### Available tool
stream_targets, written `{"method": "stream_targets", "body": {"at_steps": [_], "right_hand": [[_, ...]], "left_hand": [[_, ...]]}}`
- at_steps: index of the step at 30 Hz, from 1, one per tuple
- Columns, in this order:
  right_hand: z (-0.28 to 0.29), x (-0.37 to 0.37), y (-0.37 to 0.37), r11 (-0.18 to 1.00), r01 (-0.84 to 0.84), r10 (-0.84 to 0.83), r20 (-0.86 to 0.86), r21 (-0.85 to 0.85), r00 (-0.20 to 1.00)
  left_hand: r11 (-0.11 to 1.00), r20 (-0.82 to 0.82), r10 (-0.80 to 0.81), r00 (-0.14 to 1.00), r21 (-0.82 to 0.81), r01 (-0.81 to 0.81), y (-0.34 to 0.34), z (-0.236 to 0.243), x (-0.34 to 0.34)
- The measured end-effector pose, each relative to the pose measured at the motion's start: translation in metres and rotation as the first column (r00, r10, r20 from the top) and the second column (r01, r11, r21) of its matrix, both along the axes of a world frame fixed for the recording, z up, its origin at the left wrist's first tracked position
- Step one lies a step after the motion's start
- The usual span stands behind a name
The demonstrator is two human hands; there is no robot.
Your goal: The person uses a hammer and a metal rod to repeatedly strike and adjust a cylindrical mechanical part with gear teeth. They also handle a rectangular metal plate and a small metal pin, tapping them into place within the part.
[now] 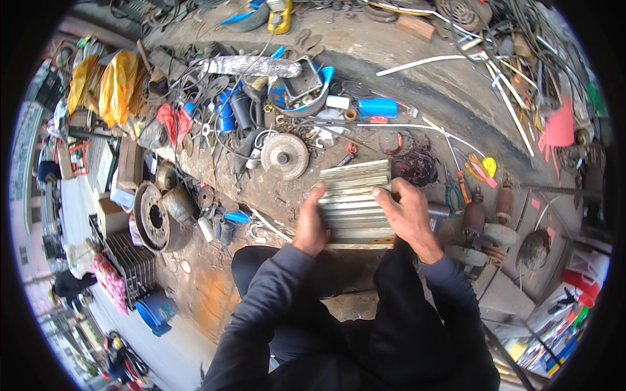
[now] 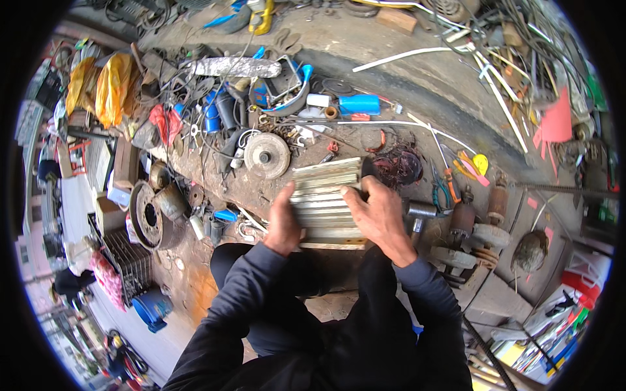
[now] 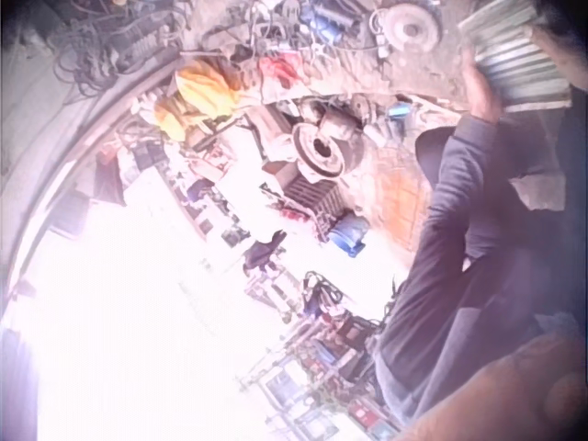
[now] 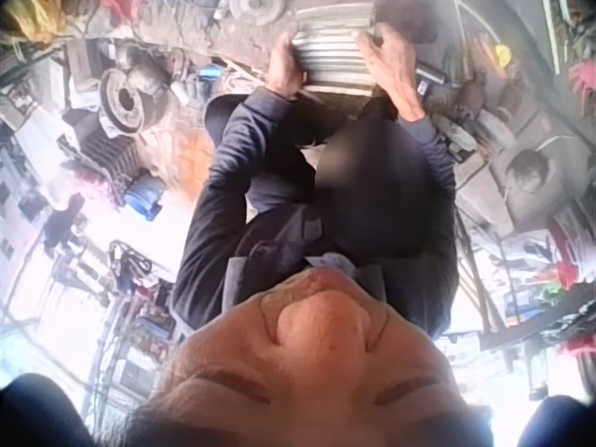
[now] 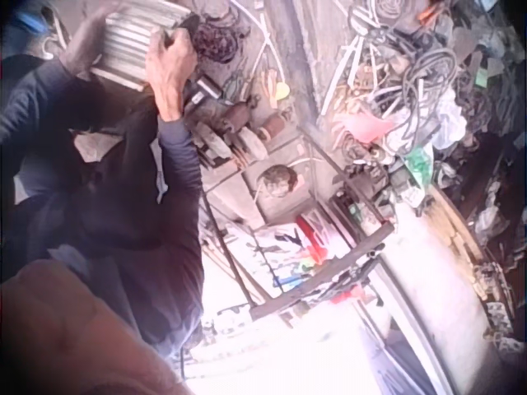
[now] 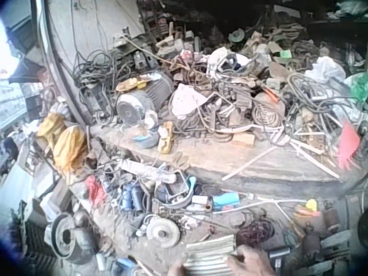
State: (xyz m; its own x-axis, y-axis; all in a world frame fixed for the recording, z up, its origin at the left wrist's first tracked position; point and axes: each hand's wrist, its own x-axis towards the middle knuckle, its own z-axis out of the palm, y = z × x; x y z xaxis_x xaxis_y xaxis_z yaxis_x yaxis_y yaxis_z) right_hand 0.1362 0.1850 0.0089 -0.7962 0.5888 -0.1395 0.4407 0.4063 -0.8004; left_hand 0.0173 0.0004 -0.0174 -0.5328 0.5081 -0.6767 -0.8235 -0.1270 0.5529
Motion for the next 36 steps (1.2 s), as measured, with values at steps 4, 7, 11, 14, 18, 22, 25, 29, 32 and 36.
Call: {"method": "stream_targets", "body": {"at_steps": [4, 7, 11, 14, 18, 22, 25, 29, 32, 36], "right_hand": [[0.018, -0.006, 0.017, 0.991, -0.042, 0.029, 0.101, 0.126, 0.994], [0.020, -0.014, 0.019, 0.979, -0.067, 0.042, 0.132, 0.194, 0.990], [0.015, -0.022, 0.005, 0.974, -0.109, 0.076, 0.168, 0.197, 0.983], [0.013, -0.029, -0.006, 0.961, -0.155, 0.114, 0.185, 0.228, 0.976], [0.018, -0.024, -0.020, 0.925, -0.249, 0.210, 0.159, 0.286, 0.965], [0.017, 0.001, -0.014, 0.955, -0.259, 0.270, -0.065, 0.147, 0.961], [-0.003, 0.026, 0.008, 0.989, 0.090, -0.073, -0.139, 0.115, 0.988], [-0.057, 0.043, 0.011, 0.952, 0.294, -0.301, -0.093, -0.088, 0.949], [-0.092, 0.044, -0.025, 0.844, 0.369, -0.417, -0.043, -0.388, 0.908], [-0.105, 0.035, -0.040, 0.872, 0.335, -0.434, -0.247, -0.357, 0.866]], "left_hand": [[0.996, 0.255, 0.077, 0.964, 0.021, -0.085, 0.041, -0.031, 0.022], [0.997, 0.353, 0.057, 0.934, 0.033, -0.074, 0.053, -0.054, 0.025], [0.998, 0.361, 0.059, 0.931, -0.046, -0.045, 0.045, -0.076, 0.024], [0.920, -0.029, -0.100, 0.995, -0.383, 0.081, 0.036, -0.081, 0.012], [0.857, -0.717, -0.264, 0.645, -0.482, -0.185, 0.036, -0.072, -0.001], [0.935, -0.632, -0.312, 0.709, -0.336, 0.112, 0.048, -0.061, 0.002], [0.996, -0.262, -0.020, 0.965, -0.089, -0.003, 0.032, -0.059, 0.000], [0.998, -0.146, 0.063, 0.987, 0.018, -0.061, 0.003, -0.066, -0.004], [0.995, -0.095, 0.090, 0.991, 0.059, -0.085, -0.006, -0.076, -0.008], [0.991, -0.106, 0.119, 0.987, 0.079, -0.111, -0.005, -0.081, -0.006]]}}
